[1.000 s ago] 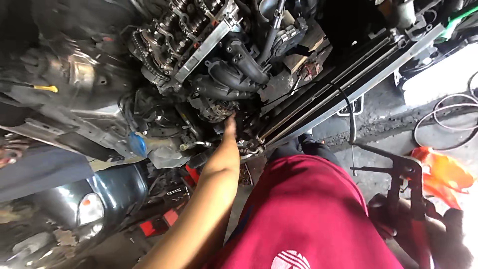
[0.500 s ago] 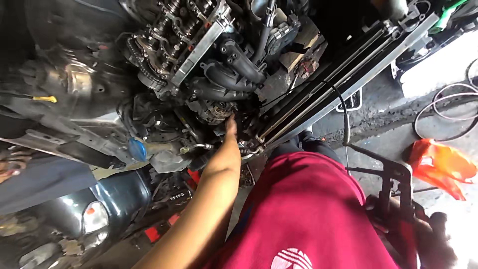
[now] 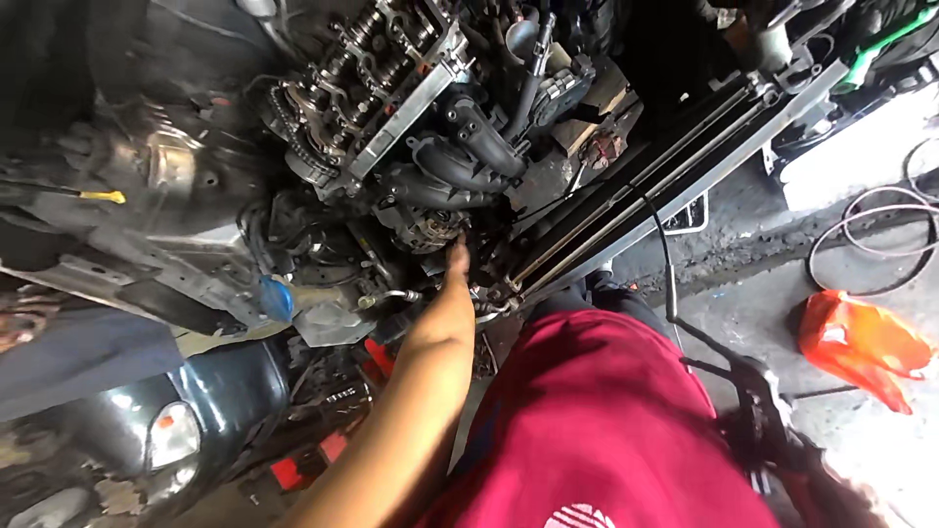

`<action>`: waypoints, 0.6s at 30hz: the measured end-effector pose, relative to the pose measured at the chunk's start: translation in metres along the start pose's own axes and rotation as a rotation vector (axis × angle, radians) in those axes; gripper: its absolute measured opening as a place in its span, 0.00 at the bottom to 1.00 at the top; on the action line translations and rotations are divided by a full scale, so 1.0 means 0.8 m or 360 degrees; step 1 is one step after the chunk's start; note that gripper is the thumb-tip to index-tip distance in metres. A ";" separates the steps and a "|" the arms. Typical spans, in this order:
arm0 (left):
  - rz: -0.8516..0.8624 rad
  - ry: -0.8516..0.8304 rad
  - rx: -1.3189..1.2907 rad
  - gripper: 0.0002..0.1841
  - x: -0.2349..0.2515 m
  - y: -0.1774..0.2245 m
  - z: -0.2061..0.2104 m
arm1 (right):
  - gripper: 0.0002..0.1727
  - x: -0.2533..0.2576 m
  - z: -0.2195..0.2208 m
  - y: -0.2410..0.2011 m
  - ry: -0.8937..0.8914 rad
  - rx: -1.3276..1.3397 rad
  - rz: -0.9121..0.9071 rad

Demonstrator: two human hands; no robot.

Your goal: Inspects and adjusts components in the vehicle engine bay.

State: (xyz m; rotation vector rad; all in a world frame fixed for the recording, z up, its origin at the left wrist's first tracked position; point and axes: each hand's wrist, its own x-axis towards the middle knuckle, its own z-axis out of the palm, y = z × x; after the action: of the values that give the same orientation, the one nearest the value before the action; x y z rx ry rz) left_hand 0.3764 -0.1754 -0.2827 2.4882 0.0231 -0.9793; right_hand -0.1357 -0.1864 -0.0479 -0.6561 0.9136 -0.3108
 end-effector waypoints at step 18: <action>-0.0008 -0.0002 0.0003 0.39 0.000 -0.001 0.006 | 0.27 0.017 0.040 0.029 0.0688 0.0663 -0.0089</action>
State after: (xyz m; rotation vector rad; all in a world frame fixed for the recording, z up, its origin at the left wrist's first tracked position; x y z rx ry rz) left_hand 0.3730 -0.1771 -0.2863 2.4906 0.0281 -0.9838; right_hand -0.1021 -0.1627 -0.0575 -0.2285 1.1972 -0.6901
